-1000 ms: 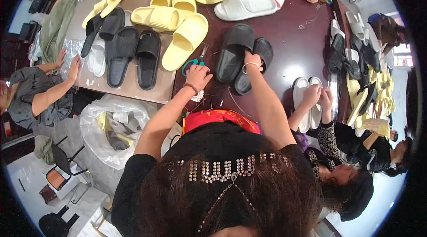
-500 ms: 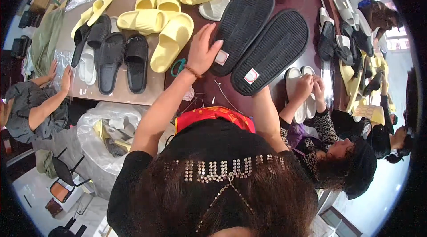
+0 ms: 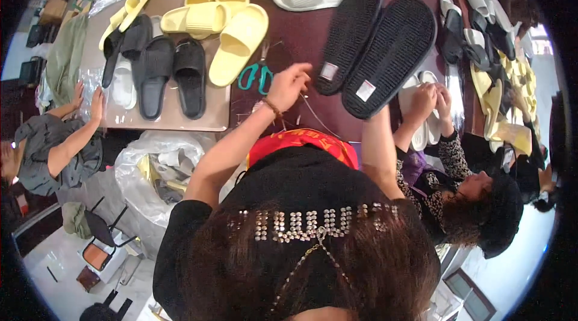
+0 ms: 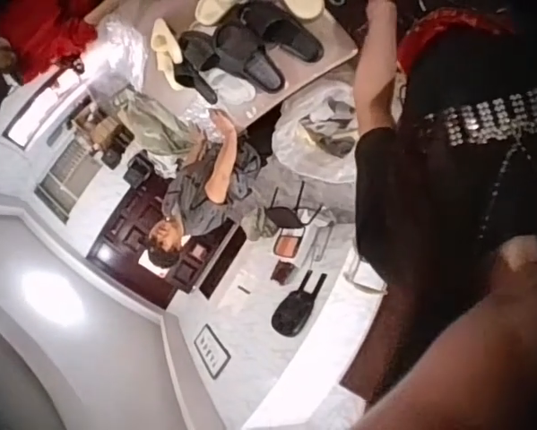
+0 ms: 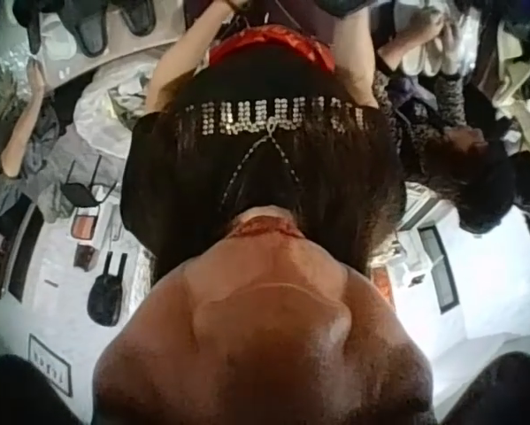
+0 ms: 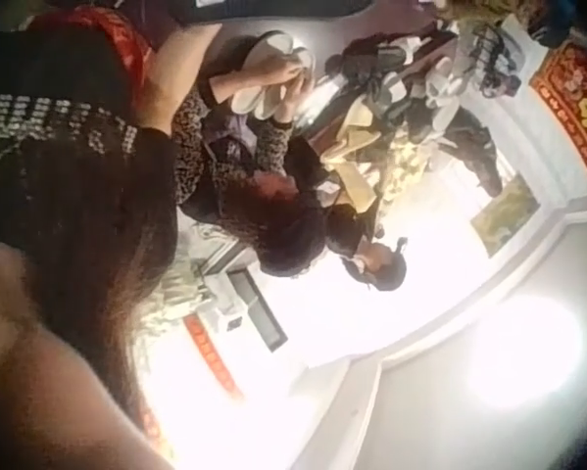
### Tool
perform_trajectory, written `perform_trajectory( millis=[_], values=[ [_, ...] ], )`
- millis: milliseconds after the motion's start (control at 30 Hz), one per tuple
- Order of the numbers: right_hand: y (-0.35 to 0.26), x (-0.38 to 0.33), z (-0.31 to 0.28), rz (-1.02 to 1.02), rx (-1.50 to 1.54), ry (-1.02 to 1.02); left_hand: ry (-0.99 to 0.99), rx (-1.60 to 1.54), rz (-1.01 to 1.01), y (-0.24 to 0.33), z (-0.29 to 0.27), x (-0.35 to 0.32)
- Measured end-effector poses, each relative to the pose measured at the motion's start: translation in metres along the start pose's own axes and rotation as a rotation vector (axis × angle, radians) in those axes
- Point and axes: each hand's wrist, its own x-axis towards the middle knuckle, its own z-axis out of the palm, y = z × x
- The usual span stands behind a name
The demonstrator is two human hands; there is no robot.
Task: Cutting off loose threads or labels from pairs of slippers using scissors.
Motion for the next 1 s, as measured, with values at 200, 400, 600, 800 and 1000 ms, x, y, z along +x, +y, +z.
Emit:
perform_trajectory(
  millis=[200,400,600,800,1000],
  values=[
    [-0.031,0.097,-0.160,-0.001,-0.754,0.076,0.180,0.099,-0.070,-0.027,-0.051,-0.012],
    [-0.015,0.074,-0.189,-0.325,-1.413,0.247,0.638,0.609,0.060,-0.060,-0.159,0.027],
    [0.006,0.076,-0.194,-0.288,-2.025,0.473,0.697,0.565,-0.156,-0.086,-0.213,0.078],
    [0.005,0.057,-0.192,-0.397,-2.239,0.434,0.646,0.351,-0.380,-0.066,-0.203,0.087],
    [0.012,0.040,-0.202,-0.758,-1.857,0.478,0.865,1.077,-0.235,-0.058,-0.221,0.083]
  ],
)
